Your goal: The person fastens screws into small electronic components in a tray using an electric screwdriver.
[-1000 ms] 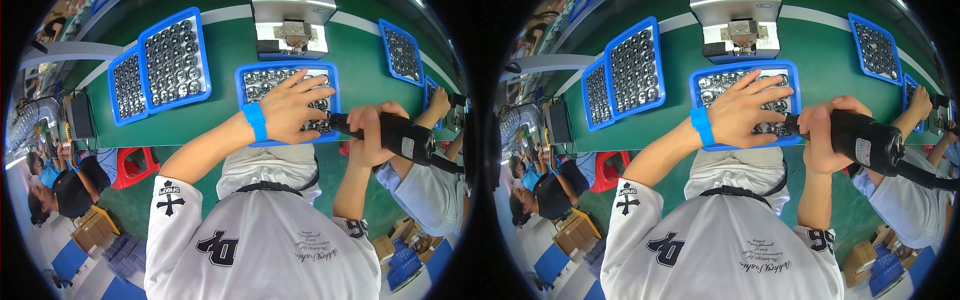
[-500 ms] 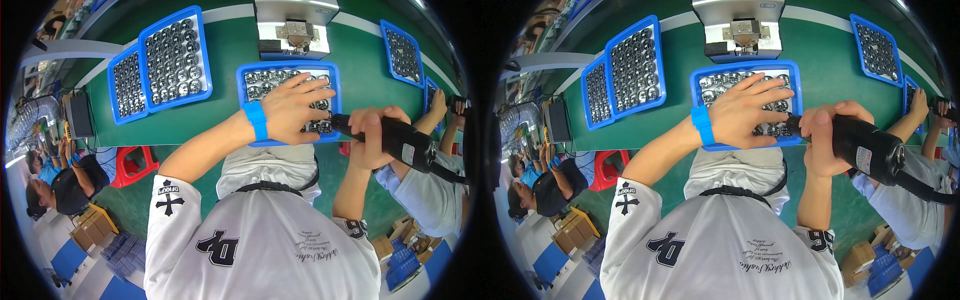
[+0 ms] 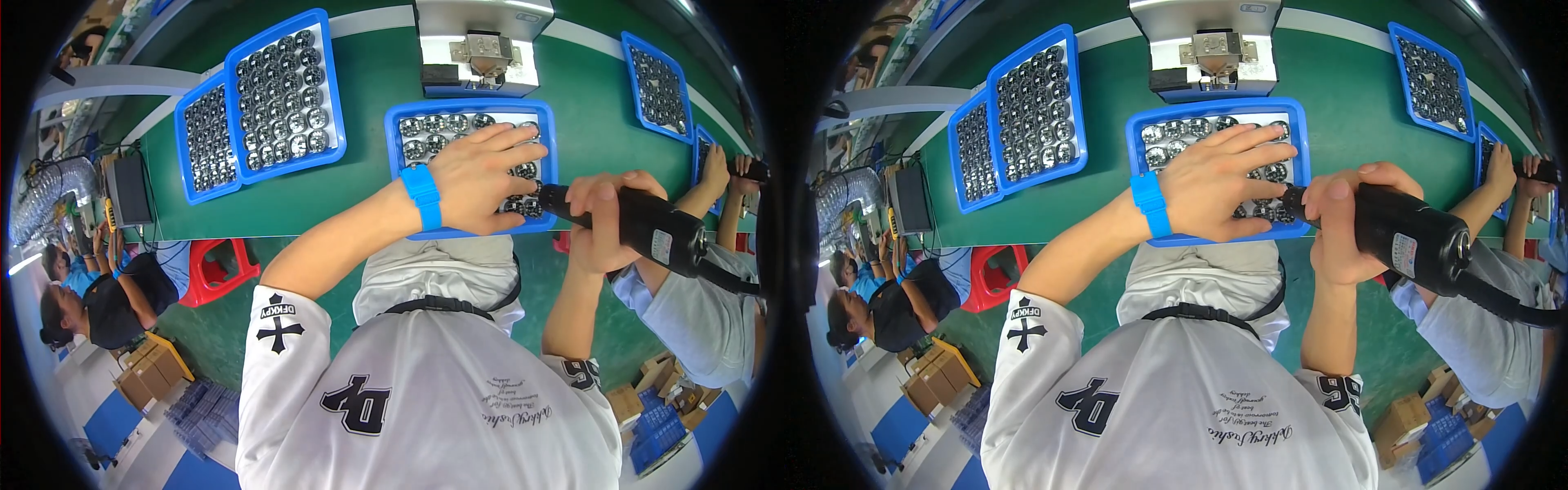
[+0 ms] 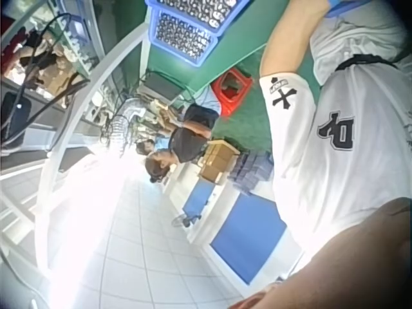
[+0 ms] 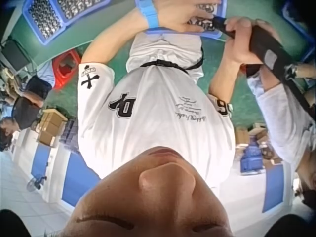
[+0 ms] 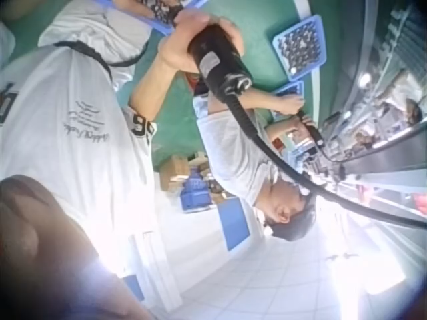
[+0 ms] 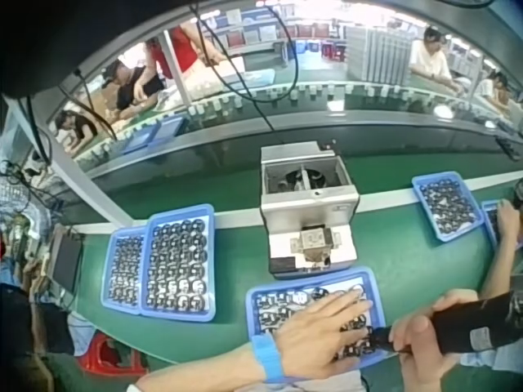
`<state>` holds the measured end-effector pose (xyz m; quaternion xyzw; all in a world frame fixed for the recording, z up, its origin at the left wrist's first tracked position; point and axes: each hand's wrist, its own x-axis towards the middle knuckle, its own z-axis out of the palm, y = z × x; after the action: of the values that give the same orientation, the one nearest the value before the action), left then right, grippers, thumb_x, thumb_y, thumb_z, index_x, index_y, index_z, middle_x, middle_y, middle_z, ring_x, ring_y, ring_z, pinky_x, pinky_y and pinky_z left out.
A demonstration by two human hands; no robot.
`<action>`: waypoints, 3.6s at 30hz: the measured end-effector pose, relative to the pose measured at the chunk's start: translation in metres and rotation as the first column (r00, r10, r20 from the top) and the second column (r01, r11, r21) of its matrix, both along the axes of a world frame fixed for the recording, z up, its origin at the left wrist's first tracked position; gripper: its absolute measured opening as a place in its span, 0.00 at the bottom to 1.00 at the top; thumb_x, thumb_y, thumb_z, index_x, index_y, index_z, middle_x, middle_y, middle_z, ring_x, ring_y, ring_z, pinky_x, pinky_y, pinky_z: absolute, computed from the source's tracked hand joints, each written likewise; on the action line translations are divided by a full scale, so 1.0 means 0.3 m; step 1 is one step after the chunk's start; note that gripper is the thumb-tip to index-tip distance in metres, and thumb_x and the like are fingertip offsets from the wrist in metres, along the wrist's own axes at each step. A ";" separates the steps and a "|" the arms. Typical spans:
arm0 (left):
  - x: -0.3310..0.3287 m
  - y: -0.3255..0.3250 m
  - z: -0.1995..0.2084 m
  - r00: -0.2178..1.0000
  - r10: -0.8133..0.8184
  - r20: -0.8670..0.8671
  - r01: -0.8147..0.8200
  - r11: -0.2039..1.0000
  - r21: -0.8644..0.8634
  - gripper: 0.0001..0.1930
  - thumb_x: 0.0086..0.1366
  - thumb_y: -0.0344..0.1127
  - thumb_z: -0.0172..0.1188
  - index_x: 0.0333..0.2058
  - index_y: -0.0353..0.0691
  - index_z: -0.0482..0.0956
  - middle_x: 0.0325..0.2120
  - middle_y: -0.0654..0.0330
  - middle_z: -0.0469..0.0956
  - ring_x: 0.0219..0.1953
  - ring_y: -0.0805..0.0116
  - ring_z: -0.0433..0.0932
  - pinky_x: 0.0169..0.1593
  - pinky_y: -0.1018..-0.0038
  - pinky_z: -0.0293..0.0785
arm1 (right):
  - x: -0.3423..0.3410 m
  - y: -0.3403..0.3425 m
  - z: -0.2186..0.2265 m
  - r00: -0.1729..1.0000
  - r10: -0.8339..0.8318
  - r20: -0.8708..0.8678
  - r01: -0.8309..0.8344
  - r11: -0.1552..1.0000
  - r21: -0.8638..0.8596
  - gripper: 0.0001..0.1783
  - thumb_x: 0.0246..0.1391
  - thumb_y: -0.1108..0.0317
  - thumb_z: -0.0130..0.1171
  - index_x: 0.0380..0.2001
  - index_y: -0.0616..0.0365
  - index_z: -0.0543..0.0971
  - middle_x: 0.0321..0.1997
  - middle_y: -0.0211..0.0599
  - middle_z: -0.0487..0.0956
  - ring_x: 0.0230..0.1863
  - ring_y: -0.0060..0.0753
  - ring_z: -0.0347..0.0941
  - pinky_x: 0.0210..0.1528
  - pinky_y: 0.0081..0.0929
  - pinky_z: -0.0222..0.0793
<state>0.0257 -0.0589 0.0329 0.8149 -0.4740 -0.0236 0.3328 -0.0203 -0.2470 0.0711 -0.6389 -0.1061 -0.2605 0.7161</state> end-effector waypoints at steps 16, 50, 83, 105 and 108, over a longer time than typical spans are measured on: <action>0.011 -0.009 0.011 0.991 -0.036 0.126 0.028 0.998 0.060 0.20 0.59 0.53 0.67 0.45 0.49 0.90 0.62 0.55 0.74 0.70 0.51 0.65 0.75 0.49 0.55 | -0.021 0.035 -0.013 0.997 0.080 0.007 -0.079 0.995 -0.061 0.14 0.60 0.85 0.55 0.47 0.61 0.68 0.23 0.38 0.74 0.20 0.28 0.68 0.28 0.33 0.71; -0.224 0.142 0.029 0.919 0.353 -0.175 -0.388 0.889 -0.242 0.17 0.64 0.37 0.64 0.52 0.44 0.83 0.61 0.49 0.73 0.65 0.43 0.69 0.68 0.42 0.62 | 0.462 0.258 0.212 0.985 0.147 0.086 -0.146 0.989 -0.014 0.10 0.52 0.86 0.60 0.39 0.74 0.76 0.22 0.41 0.76 0.20 0.33 0.75 0.27 0.29 0.72; 0.167 0.166 0.208 0.708 0.703 0.067 -0.618 0.663 -0.422 0.05 0.63 0.30 0.66 0.37 0.39 0.86 0.30 0.52 0.85 0.30 0.51 0.84 0.34 0.61 0.80 | 0.383 0.018 0.337 0.912 0.382 0.148 -0.409 0.837 0.364 0.19 0.61 0.69 0.52 0.53 0.69 0.71 0.30 0.39 0.70 0.27 0.37 0.70 0.39 0.44 0.68; -0.110 0.240 0.113 0.840 0.543 0.020 -0.516 0.809 -0.282 0.13 0.55 0.28 0.70 0.42 0.41 0.87 0.51 0.54 0.82 0.53 0.52 0.79 0.56 0.58 0.75 | 0.256 0.115 0.202 0.956 0.261 -0.135 -0.239 0.957 0.163 0.19 0.54 0.81 0.59 0.51 0.69 0.74 0.24 0.36 0.71 0.21 0.31 0.69 0.29 0.34 0.68; -0.158 0.188 0.111 0.910 0.415 0.000 -0.408 0.895 -0.183 0.15 0.55 0.34 0.71 0.43 0.47 0.87 0.59 0.55 0.77 0.62 0.51 0.73 0.65 0.50 0.67 | 0.108 0.024 0.196 0.983 0.165 -0.080 -0.154 0.979 0.131 0.22 0.56 0.81 0.55 0.55 0.65 0.71 0.26 0.37 0.70 0.22 0.31 0.67 0.30 0.35 0.68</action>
<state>-0.0216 -0.0025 0.0663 0.8636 -0.2978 0.1060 0.3928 0.0122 -0.2396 0.1298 -0.5937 -0.1082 -0.1792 0.7770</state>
